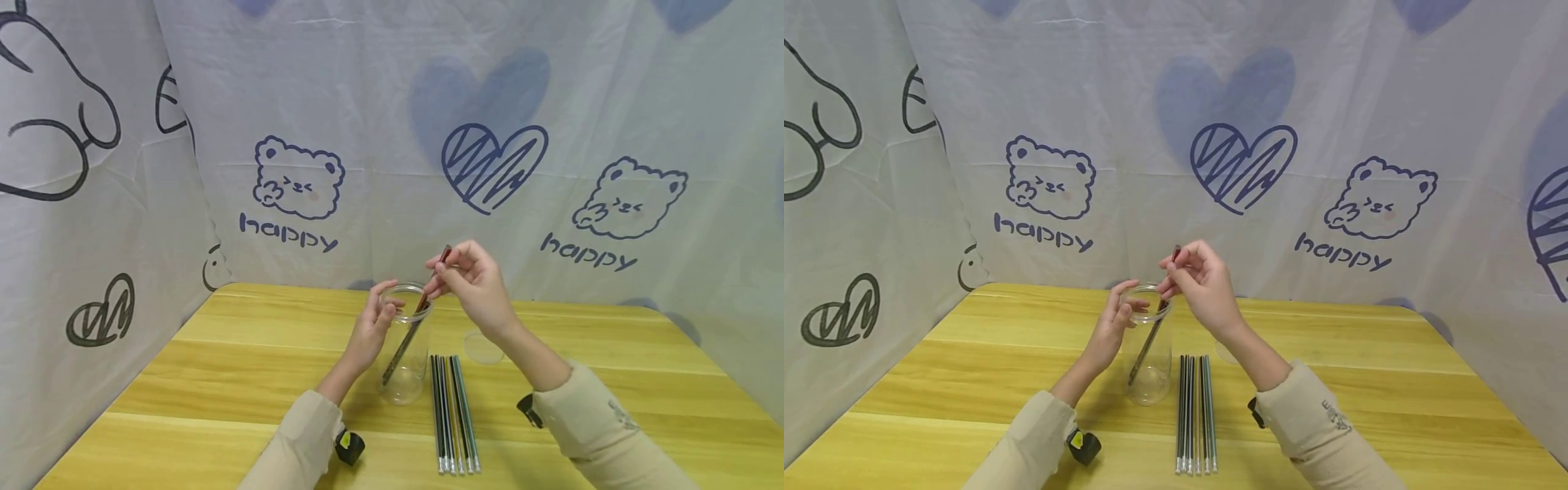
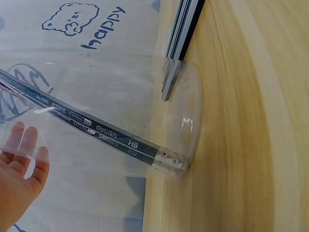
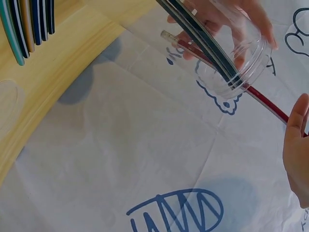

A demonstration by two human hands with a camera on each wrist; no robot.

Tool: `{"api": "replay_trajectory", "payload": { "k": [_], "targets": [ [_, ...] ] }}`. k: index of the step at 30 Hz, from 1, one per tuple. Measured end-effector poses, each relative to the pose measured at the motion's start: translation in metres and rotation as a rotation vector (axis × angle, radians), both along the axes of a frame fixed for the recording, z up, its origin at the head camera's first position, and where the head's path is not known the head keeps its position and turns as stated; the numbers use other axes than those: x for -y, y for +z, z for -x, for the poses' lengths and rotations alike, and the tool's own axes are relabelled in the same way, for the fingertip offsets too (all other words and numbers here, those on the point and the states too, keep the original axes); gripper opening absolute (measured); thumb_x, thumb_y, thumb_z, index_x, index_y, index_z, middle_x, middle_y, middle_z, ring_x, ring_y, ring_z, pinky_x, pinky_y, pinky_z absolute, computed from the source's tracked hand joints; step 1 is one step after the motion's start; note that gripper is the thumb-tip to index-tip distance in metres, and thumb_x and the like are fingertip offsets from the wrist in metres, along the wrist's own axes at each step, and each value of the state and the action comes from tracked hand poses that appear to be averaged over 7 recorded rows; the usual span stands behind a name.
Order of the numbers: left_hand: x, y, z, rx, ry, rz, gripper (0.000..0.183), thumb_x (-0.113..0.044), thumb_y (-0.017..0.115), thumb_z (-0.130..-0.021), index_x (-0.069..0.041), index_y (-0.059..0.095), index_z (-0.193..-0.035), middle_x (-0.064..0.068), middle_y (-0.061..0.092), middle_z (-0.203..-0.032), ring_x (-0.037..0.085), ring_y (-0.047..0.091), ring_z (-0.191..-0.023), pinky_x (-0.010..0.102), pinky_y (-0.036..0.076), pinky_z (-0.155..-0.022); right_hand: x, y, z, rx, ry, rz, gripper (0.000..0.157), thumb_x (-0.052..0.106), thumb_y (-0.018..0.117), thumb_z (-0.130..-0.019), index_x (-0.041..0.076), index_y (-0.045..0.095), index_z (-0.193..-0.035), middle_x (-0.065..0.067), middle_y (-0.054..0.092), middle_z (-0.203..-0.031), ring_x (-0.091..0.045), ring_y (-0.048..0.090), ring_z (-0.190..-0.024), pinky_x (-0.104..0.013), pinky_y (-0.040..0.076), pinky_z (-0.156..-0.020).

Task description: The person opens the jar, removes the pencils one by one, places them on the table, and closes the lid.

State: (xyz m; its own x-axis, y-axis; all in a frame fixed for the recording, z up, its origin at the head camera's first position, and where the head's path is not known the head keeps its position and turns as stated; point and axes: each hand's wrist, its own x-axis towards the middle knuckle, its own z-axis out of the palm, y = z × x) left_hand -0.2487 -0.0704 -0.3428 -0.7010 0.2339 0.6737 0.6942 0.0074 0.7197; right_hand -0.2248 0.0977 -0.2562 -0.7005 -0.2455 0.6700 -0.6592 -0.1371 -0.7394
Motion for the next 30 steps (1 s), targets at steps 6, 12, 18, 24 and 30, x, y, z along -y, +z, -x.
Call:
{"api": "replay_trajectory", "payload": {
  "k": [6,12,18,24,30],
  "targets": [
    [0.0,-0.001,0.0,-0.006,0.004,-0.002,0.069,-0.053,0.033,-0.091,0.005,0.029,-0.127,0.032,0.053,-0.102,0.044,0.05,-0.097,0.054,0.04,-0.081,-0.001,0.001,0.0,-0.099,-0.093,-0.001,0.014,-0.014,0.043,-0.087,-0.014,0.047,-0.1,-0.003,0.061,-0.092,-0.016,0.06,-0.066,-0.03,0.051,-0.059],
    [0.0,0.0,-0.001,-0.003,0.01,0.007,0.07,-0.054,0.033,-0.091,0.005,0.029,-0.128,0.031,0.052,-0.104,0.043,0.049,-0.098,0.054,0.039,-0.082,-0.002,0.003,0.001,-0.154,-0.243,-0.029,0.029,-0.014,0.049,-0.083,-0.01,0.052,-0.112,-0.013,0.059,-0.105,-0.014,0.056,-0.072,-0.024,0.05,-0.059],
    [0.0,0.0,-0.001,-0.009,0.014,0.013,0.075,-0.058,0.032,-0.089,0.006,0.029,-0.128,0.031,0.053,-0.103,0.043,0.049,-0.097,0.053,0.04,-0.081,-0.005,0.0,0.002,-0.17,-0.336,-0.038,0.047,-0.016,0.053,-0.079,-0.005,0.047,-0.124,-0.015,0.054,-0.118,-0.013,0.056,-0.082,-0.021,0.048,-0.068],
    [-0.001,-0.001,-0.001,-0.008,0.003,0.0,0.075,-0.058,0.032,-0.088,0.005,0.029,-0.128,0.032,0.052,-0.103,0.047,0.048,-0.097,0.057,0.038,-0.081,-0.008,-0.003,0.003,-0.201,-0.32,-0.023,0.066,-0.018,0.055,-0.078,0.002,0.033,-0.136,-0.008,0.04,-0.133,-0.013,0.059,-0.085,-0.017,0.048,-0.062],
    [-0.001,-0.001,-0.002,-0.006,0.006,0.001,0.072,-0.056,0.033,-0.089,0.004,0.03,-0.128,0.032,0.052,-0.104,0.047,0.048,-0.097,0.057,0.038,-0.081,-0.01,-0.002,0.004,-0.228,-0.338,0.058,0.071,-0.021,0.053,-0.077,0.004,0.028,-0.139,-0.006,0.033,-0.138,-0.012,0.059,-0.082,-0.017,0.048,-0.059]
  ]
}}
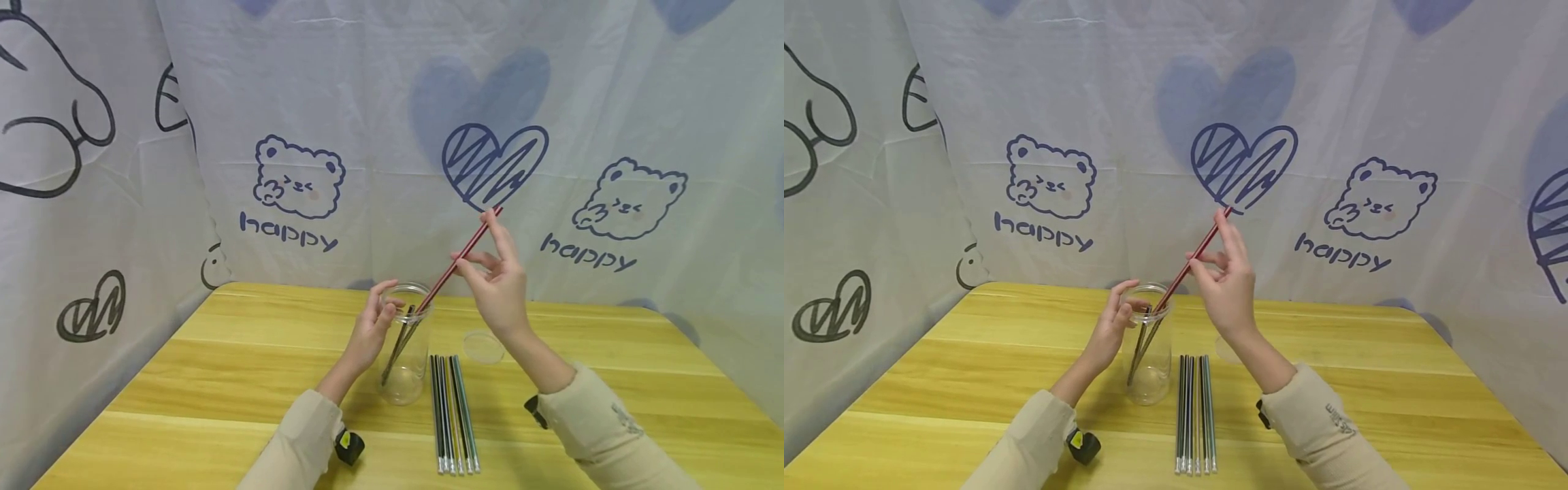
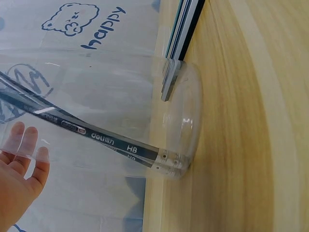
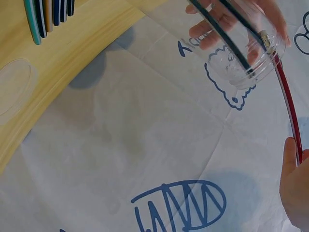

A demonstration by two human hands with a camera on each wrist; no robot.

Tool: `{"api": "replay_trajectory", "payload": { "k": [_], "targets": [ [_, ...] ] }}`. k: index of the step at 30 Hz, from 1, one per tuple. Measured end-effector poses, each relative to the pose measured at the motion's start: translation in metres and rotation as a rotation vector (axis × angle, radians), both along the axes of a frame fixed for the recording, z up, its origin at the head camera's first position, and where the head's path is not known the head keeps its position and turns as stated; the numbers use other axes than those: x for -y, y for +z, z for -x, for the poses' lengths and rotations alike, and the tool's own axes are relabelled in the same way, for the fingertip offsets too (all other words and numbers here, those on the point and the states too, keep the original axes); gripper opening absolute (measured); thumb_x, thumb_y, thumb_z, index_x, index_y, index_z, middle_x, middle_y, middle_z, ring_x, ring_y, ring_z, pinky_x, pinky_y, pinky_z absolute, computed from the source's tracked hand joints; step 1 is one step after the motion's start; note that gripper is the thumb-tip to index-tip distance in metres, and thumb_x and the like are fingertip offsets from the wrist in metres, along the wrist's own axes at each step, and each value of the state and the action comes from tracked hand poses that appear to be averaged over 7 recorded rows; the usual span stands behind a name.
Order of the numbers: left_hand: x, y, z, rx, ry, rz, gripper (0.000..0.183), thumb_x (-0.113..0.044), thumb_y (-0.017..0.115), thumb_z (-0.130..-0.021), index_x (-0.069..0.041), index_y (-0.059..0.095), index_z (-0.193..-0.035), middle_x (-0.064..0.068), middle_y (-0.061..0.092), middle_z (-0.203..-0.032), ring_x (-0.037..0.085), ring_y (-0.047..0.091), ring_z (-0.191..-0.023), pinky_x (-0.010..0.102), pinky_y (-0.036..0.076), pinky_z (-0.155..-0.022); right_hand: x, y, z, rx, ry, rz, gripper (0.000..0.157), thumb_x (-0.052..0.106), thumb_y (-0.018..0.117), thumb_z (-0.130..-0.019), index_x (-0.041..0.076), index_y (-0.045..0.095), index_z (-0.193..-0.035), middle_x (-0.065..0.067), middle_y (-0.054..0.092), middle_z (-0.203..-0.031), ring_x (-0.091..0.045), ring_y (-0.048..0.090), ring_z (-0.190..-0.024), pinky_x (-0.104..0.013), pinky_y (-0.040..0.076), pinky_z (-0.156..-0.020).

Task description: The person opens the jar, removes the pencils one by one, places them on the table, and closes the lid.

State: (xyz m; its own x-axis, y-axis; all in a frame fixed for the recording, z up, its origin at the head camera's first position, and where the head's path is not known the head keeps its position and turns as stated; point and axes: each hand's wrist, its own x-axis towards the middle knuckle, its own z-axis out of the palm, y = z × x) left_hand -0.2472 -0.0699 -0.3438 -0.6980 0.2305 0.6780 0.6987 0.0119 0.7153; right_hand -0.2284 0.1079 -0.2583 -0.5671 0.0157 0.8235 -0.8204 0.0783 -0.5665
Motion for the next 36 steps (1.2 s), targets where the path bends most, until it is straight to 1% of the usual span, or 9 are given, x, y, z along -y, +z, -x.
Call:
{"api": "replay_trajectory", "payload": {
  "k": [2,6,9,12,14,18,25,31,36],
  "targets": [
    [0.0,0.0,0.0,-0.002,0.001,0.0,0.071,-0.056,0.033,-0.09,0.004,0.03,-0.128,0.032,0.052,-0.103,0.046,0.048,-0.097,0.057,0.038,-0.081,-0.001,0.0,0.0,-0.002,0.004,0.039,0.071,-0.021,0.053,-0.077,0.004,0.028,-0.139,-0.005,0.034,-0.138,-0.012,0.06,-0.08,-0.015,0.046,-0.054],
    [0.0,0.0,0.0,-0.004,0.0,-0.005,0.072,-0.057,0.033,-0.089,0.004,0.03,-0.128,0.032,0.052,-0.103,0.045,0.049,-0.097,0.059,0.037,-0.08,-0.002,0.003,0.0,-0.027,0.005,0.114,0.065,-0.022,0.052,-0.077,0.0,0.033,-0.135,-0.006,0.038,-0.133,-0.012,0.058,-0.079,-0.017,0.048,-0.06],
    [0.0,0.0,0.0,-0.003,0.001,-0.008,0.073,-0.058,0.032,-0.088,0.004,0.03,-0.128,0.033,0.052,-0.103,0.045,0.049,-0.096,0.06,0.037,-0.08,-0.002,0.004,0.0,-0.064,0.012,0.164,0.051,-0.022,0.051,-0.078,-0.007,0.039,-0.125,-0.012,0.045,-0.122,-0.016,0.056,-0.08,-0.024,0.05,-0.069],
    [0.0,0.0,0.001,-0.005,0.005,-0.009,0.074,-0.059,0.032,-0.088,0.004,0.03,-0.127,0.032,0.053,-0.103,0.045,0.049,-0.096,0.059,0.037,-0.079,-0.003,0.005,0.0,-0.086,-0.002,0.192,0.035,-0.021,0.051,-0.079,-0.011,0.043,-0.112,-0.021,0.048,-0.111,-0.019,0.056,-0.081,-0.026,0.05,-0.069],
    [0.0,0.0,0.001,-0.008,0.006,-0.011,0.074,-0.059,0.032,-0.088,0.004,0.031,-0.127,0.032,0.053,-0.102,0.045,0.049,-0.095,0.059,0.038,-0.079,-0.005,0.005,-0.001,-0.086,-0.022,0.195,0.03,-0.02,0.051,-0.079,-0.012,0.044,-0.108,-0.023,0.049,-0.108,-0.02,0.056,-0.082,-0.026,0.05,-0.069],
    [0.0,0.0,0.001,-0.016,0.011,-0.009,0.074,-0.058,0.032,-0.088,0.005,0.031,-0.127,0.032,0.053,-0.101,0.045,0.05,-0.095,0.057,0.039,-0.079,-0.007,0.005,-0.003,-0.07,-0.034,0.19,0.034,-0.018,0.051,-0.081,-0.012,0.043,-0.113,-0.018,0.049,-0.112,-0.021,0.057,-0.084,-0.026,0.05,-0.07],
    [0.0,0.0,0.0,-0.009,0.006,-0.009,0.074,-0.058,0.032,-0.088,0.005,0.03,-0.127,0.032,0.053,-0.102,0.044,0.049,-0.096,0.057,0.039,-0.08,-0.011,0.004,-0.006,-0.05,0.009,0.216,0.048,-0.02,0.05,-0.079,-0.009,0.039,-0.125,-0.012,0.044,-0.122,-0.02,0.057,-0.082,-0.025,0.05,-0.067],
    [0.0,0.0,0.0,-0.003,0.002,-0.009,0.074,-0.057,0.033,-0.089,0.005,0.03,-0.128,0.032,0.053,-0.103,0.045,0.049,-0.097,0.058,0.038,-0.08,-0.015,-0.001,-0.007,-0.051,0.0,0.187,0.049,-0.02,0.051,-0.079,-0.008,0.04,-0.125,-0.012,0.043,-0.122,-0.018,0.056,-0.08,-0.024,0.05,-0.066],
    [0.0,0.0,0.0,-0.009,0.01,0.002,0.072,-0.056,0.032,-0.09,0.005,0.029,-0.128,0.031,0.054,-0.103,0.043,0.05,-0.097,0.054,0.04,-0.081,-0.02,-0.006,-0.007,-0.058,-0.017,0.163,0.048,-0.019,0.052,-0.079,-0.007,0.042,-0.124,-0.013,0.044,-0.121,-0.016,0.056,-0.079,-0.022,0.05,-0.064]
  ]
}}
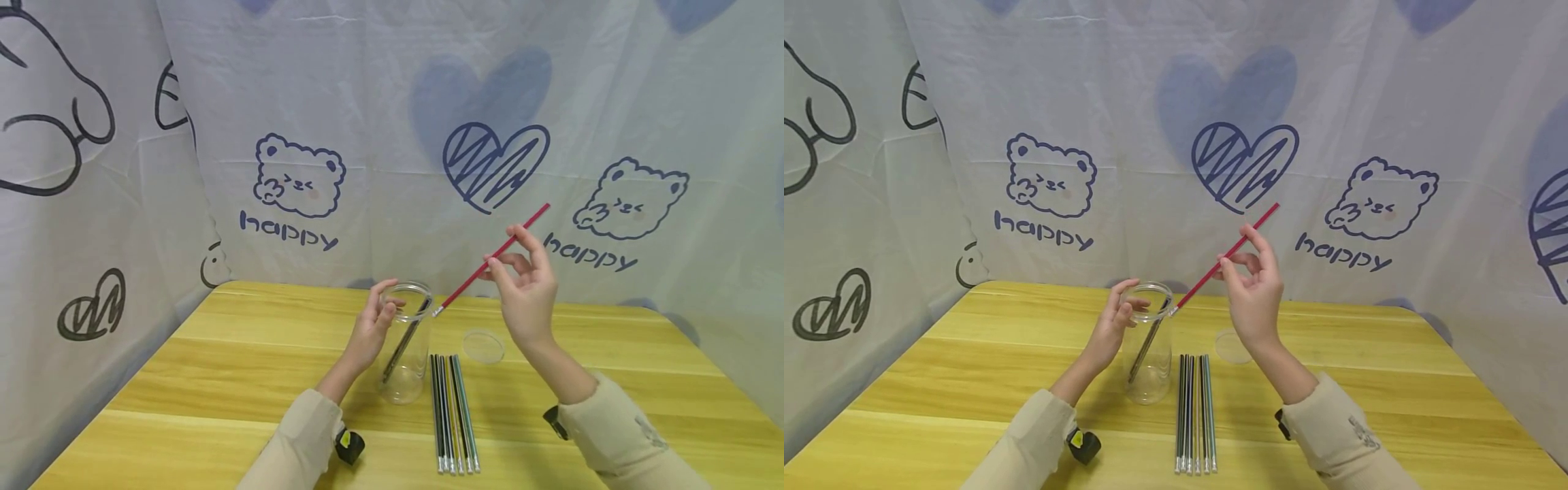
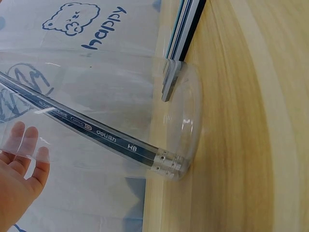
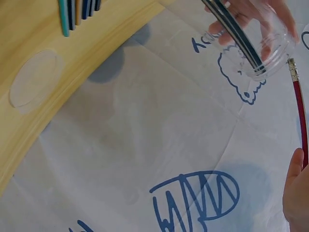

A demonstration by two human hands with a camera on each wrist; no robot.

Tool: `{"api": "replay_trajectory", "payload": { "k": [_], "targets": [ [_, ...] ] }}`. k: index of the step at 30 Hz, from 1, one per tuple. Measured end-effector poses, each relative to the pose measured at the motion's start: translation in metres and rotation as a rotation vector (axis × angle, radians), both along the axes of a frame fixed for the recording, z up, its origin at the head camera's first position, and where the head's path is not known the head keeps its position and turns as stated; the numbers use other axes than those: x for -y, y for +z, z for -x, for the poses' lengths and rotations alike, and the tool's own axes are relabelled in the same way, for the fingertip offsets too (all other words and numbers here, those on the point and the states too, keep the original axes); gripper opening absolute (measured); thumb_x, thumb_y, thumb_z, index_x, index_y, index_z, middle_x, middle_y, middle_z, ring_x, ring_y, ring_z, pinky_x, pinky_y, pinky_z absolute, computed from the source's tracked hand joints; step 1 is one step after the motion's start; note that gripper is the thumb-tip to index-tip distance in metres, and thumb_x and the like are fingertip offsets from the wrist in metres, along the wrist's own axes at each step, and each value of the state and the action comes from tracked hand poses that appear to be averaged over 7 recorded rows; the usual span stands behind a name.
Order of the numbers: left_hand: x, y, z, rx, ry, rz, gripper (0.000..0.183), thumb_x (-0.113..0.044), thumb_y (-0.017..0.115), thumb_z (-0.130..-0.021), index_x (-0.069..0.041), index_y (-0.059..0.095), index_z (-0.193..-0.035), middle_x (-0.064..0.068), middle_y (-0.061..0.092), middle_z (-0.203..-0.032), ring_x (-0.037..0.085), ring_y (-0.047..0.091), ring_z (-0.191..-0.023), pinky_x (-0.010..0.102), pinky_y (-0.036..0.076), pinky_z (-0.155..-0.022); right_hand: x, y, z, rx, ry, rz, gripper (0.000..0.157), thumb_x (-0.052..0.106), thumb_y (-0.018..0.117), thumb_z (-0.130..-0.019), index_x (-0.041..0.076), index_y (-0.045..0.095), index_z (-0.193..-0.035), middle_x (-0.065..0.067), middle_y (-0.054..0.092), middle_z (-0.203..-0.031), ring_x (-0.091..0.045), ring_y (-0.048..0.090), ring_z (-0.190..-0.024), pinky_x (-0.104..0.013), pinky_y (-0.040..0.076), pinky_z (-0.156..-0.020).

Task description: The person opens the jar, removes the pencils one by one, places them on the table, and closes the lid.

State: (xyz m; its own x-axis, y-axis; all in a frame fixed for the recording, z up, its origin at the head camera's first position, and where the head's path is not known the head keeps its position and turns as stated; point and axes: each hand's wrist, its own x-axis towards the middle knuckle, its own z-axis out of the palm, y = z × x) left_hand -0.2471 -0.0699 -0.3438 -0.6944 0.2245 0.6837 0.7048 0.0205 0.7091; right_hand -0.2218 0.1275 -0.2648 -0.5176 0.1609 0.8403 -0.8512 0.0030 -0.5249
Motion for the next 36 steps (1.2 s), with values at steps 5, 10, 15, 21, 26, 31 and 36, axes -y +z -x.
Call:
{"api": "replay_trajectory", "payload": {
  "k": [5,10,15,21,26,31,36],
  "targets": [
    [0.0,-0.001,0.001,0.002,0.003,0.005,0.07,-0.055,0.031,-0.091,0.004,0.029,-0.128,0.03,0.054,-0.103,0.042,0.05,-0.097,0.052,0.041,-0.082,-0.004,-0.006,0.001,-0.002,0.0,-0.029,0.045,-0.02,0.051,-0.079,-0.009,0.043,-0.122,-0.012,0.046,-0.118,-0.014,0.055,-0.077,-0.021,0.049,-0.062],
    [0.001,-0.014,0.016,0.005,-0.003,-0.004,0.067,-0.056,0.032,-0.09,-0.002,0.031,-0.13,0.027,0.055,-0.104,0.039,0.051,-0.098,0.05,0.041,-0.082,-0.007,-0.013,0.0,0.054,-0.028,-0.065,0.046,-0.018,0.052,-0.08,-0.01,0.042,-0.123,-0.009,0.047,-0.119,-0.013,0.054,-0.077,-0.021,0.049,-0.062],
    [0.001,-0.004,0.005,0.005,-0.008,-0.008,0.072,-0.057,0.033,-0.089,0.003,0.03,-0.128,0.03,0.054,-0.103,0.042,0.05,-0.097,0.052,0.04,-0.082,-0.009,-0.025,0.002,0.098,-0.065,-0.111,0.047,-0.017,0.053,-0.08,-0.01,0.041,-0.124,-0.006,0.047,-0.119,-0.01,0.055,-0.077,-0.022,0.05,-0.063],
    [0.0,-0.001,0.001,0.007,-0.008,-0.001,0.073,-0.057,0.032,-0.089,0.004,0.029,-0.128,0.031,0.054,-0.103,0.043,0.05,-0.097,0.051,0.04,-0.083,-0.013,-0.038,0.003,0.099,-0.047,-0.122,0.047,-0.02,0.051,-0.078,-0.013,0.04,-0.123,-0.005,0.047,-0.118,-0.009,0.054,-0.076,-0.021,0.05,-0.062],
    [0.0,-0.001,0.001,0.009,-0.005,0.001,0.073,-0.057,0.032,-0.089,0.003,0.029,-0.129,0.03,0.054,-0.104,0.042,0.05,-0.097,0.052,0.04,-0.082,-0.017,-0.046,0.003,0.111,-0.057,-0.142,0.047,-0.021,0.051,-0.077,-0.013,0.041,-0.122,-0.002,0.048,-0.117,-0.011,0.054,-0.076,-0.022,0.05,-0.061],
    [0.0,-0.001,0.001,0.007,-0.008,-0.003,0.073,-0.058,0.032,-0.088,0.003,0.029,-0.128,0.031,0.054,-0.103,0.043,0.05,-0.097,0.055,0.04,-0.08,-0.02,-0.056,0.005,0.156,-0.059,-0.169,0.048,-0.023,0.05,-0.076,-0.012,0.042,-0.122,0.001,0.05,-0.116,-0.01,0.055,-0.074,-0.023,0.05,-0.06],
    [0.0,-0.001,0.001,0.006,-0.011,-0.005,0.074,-0.059,0.032,-0.088,0.003,0.03,-0.128,0.031,0.054,-0.103,0.044,0.05,-0.097,0.056,0.039,-0.08,-0.023,-0.065,0.004,0.215,-0.048,-0.216,0.05,-0.024,0.05,-0.075,-0.012,0.042,-0.123,0.002,0.05,-0.114,-0.01,0.056,-0.073,-0.025,0.051,-0.058]
  ]
}}
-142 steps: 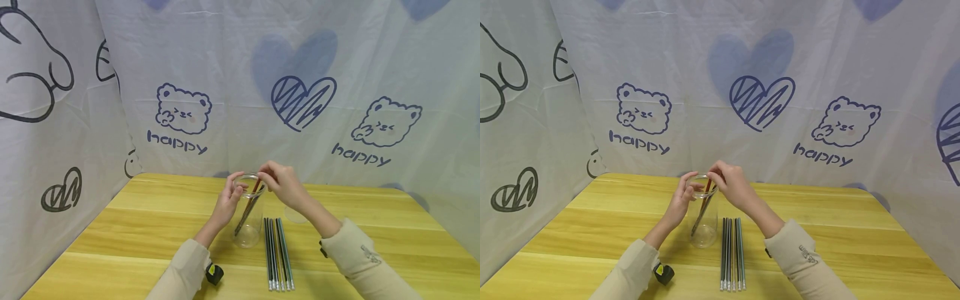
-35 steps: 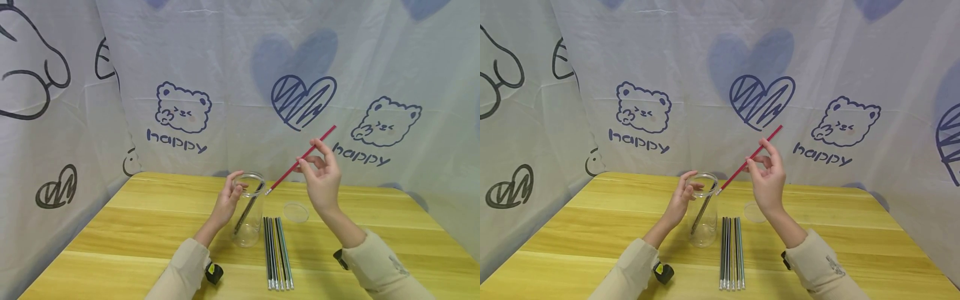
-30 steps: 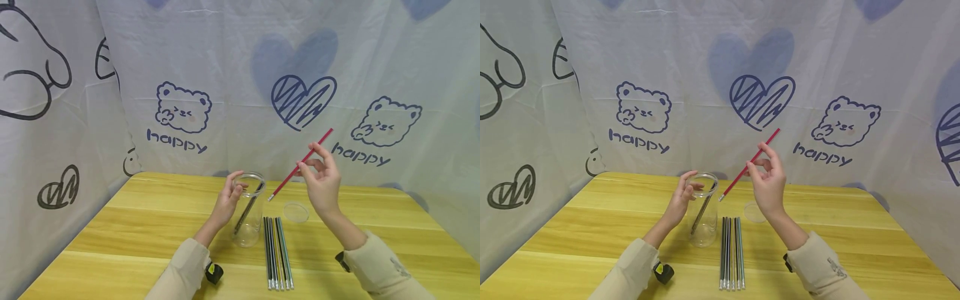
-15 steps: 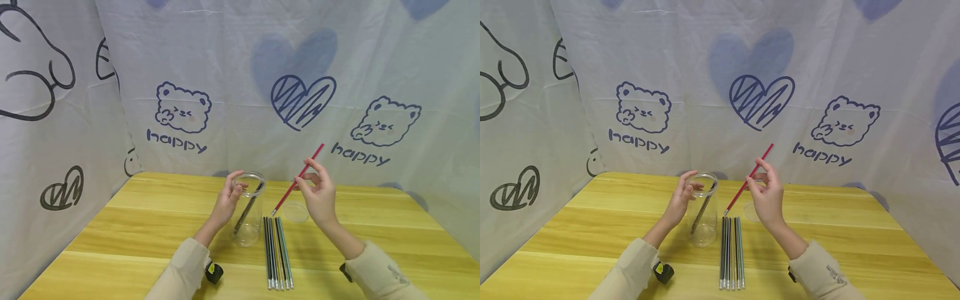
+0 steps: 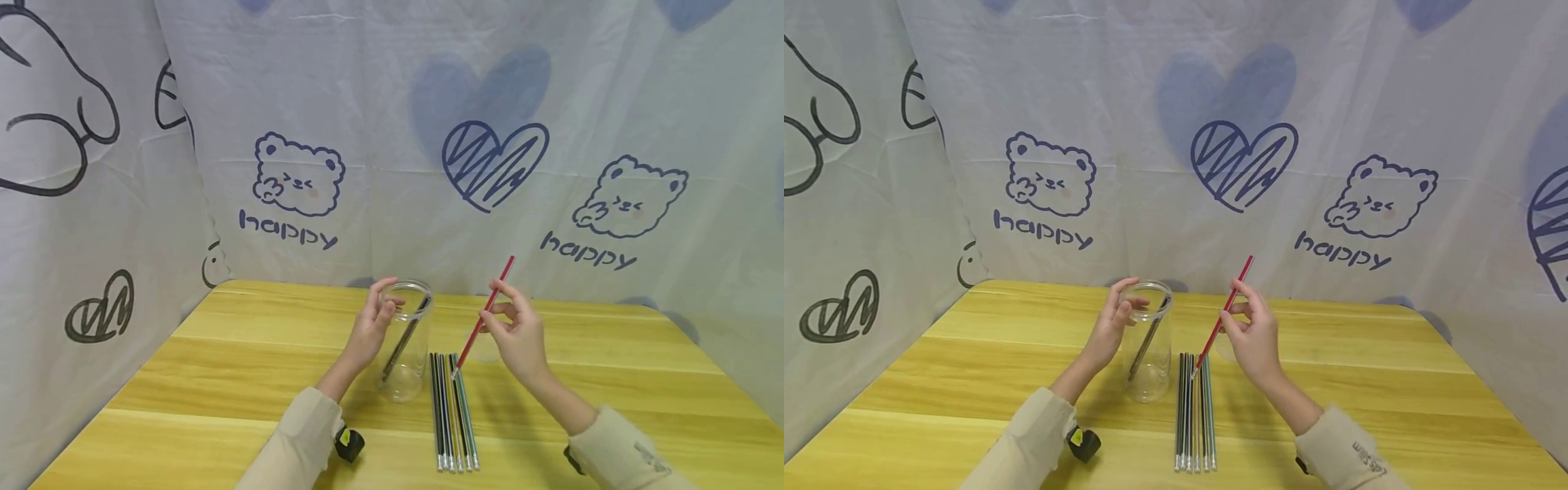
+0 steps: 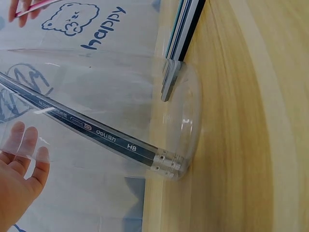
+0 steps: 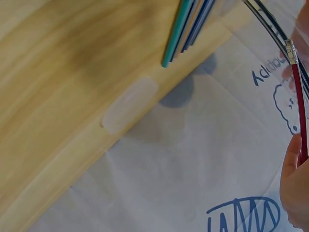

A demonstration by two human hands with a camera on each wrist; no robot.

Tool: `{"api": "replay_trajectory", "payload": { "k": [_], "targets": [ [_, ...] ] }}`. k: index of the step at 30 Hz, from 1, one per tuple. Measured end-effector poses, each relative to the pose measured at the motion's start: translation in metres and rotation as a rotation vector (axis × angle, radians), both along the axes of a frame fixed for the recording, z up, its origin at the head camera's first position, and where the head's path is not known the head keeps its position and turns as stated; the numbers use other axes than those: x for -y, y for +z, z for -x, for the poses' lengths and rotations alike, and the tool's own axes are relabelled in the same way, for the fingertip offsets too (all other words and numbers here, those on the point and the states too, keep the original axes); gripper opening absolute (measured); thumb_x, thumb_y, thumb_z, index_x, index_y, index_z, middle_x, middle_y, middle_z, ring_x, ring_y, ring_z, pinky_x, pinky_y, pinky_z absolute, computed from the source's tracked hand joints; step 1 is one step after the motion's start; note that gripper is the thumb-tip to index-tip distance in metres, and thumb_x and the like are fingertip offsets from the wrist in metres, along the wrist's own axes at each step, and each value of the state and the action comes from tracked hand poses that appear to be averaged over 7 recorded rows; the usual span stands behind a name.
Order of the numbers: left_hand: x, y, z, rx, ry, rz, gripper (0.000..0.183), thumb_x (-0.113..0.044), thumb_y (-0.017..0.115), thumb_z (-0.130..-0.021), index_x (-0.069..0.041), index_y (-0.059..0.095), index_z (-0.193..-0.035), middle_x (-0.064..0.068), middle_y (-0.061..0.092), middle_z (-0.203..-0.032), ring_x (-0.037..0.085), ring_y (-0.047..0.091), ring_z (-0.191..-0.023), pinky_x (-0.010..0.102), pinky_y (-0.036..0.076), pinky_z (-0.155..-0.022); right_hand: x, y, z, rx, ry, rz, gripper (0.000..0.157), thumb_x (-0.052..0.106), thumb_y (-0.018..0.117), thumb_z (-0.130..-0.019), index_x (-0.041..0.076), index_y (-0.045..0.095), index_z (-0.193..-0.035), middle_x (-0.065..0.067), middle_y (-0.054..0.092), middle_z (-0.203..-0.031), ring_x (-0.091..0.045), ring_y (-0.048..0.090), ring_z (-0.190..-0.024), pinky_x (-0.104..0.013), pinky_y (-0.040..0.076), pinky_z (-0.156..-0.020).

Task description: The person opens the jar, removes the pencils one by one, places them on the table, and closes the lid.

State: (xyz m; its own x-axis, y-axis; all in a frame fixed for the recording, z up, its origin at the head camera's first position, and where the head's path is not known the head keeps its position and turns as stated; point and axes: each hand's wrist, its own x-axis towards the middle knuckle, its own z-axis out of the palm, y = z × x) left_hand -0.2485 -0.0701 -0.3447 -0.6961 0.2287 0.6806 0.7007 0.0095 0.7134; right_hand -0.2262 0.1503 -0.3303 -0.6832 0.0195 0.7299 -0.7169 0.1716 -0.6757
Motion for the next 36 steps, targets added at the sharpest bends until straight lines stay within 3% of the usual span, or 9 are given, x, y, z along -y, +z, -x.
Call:
{"api": "replay_trajectory", "payload": {
  "k": [8,15,22,29,34,36],
  "targets": [
    [0.001,0.0,0.0,-0.004,0.005,0.009,0.073,-0.058,0.031,-0.088,0.003,0.029,-0.128,0.03,0.054,-0.104,0.042,0.05,-0.096,0.05,0.041,-0.079,-0.004,-0.012,0.001,0.021,-0.006,-0.051,0.05,-0.025,0.051,-0.074,-0.011,0.044,-0.121,-0.004,0.048,-0.112,-0.01,0.055,-0.071,-0.026,0.051,-0.057],
    [0.0,0.0,0.0,-0.009,0.014,0.014,0.074,-0.059,0.031,-0.088,0.003,0.03,-0.128,0.03,0.054,-0.103,0.042,0.051,-0.095,0.047,0.042,-0.078,-0.011,-0.021,0.0,0.079,-0.019,-0.126,0.052,-0.023,0.054,-0.074,-0.012,0.042,-0.123,-0.022,0.047,-0.116,-0.007,0.055,-0.068,-0.028,0.051,-0.053],
    [0.0,0.0,0.0,-0.012,0.009,0.008,0.075,-0.059,0.031,-0.088,0.004,0.029,-0.128,0.031,0.054,-0.103,0.043,0.05,-0.096,0.049,0.042,-0.079,-0.021,-0.026,0.001,0.289,0.003,-0.183,0.055,-0.019,0.055,-0.076,-0.009,0.038,-0.127,-0.026,0.048,-0.112,-0.01,0.056,-0.065,-0.035,0.051,-0.05],
    [0.0,0.0,0.001,-0.015,0.015,0.009,0.075,-0.06,0.031,-0.088,0.004,0.03,-0.127,0.031,0.054,-0.102,0.044,0.051,-0.095,0.047,0.042,-0.077,-0.025,-0.032,0.001,0.525,0.071,-0.233,0.059,-0.016,0.052,-0.078,-0.007,0.031,-0.132,-0.031,0.046,-0.115,-0.023,0.058,-0.069,-0.043,0.05,-0.055],
    [0.0,0.0,0.0,-0.031,0.013,0.004,0.077,-0.06,0.031,-0.088,0.006,0.031,-0.126,0.032,0.054,-0.101,0.048,0.049,-0.093,0.039,0.04,-0.072,-0.026,-0.037,0.002,0.62,0.1,-0.245,0.058,-0.015,0.052,-0.078,-0.007,0.031,-0.131,-0.032,0.044,-0.115,-0.025,0.057,-0.071,-0.042,0.051,-0.055],
    [0.0,0.0,0.0,-0.029,0.006,-0.001,0.077,-0.06,0.031,-0.087,0.006,0.03,-0.126,0.032,0.053,-0.101,0.05,0.048,-0.093,0.044,0.041,-0.072,-0.026,-0.039,0.003,0.642,0.105,-0.25,0.059,-0.015,0.054,-0.077,-0.007,0.031,-0.131,-0.032,0.045,-0.113,-0.027,0.058,-0.071,-0.041,0.051,-0.054]
  ]
}}
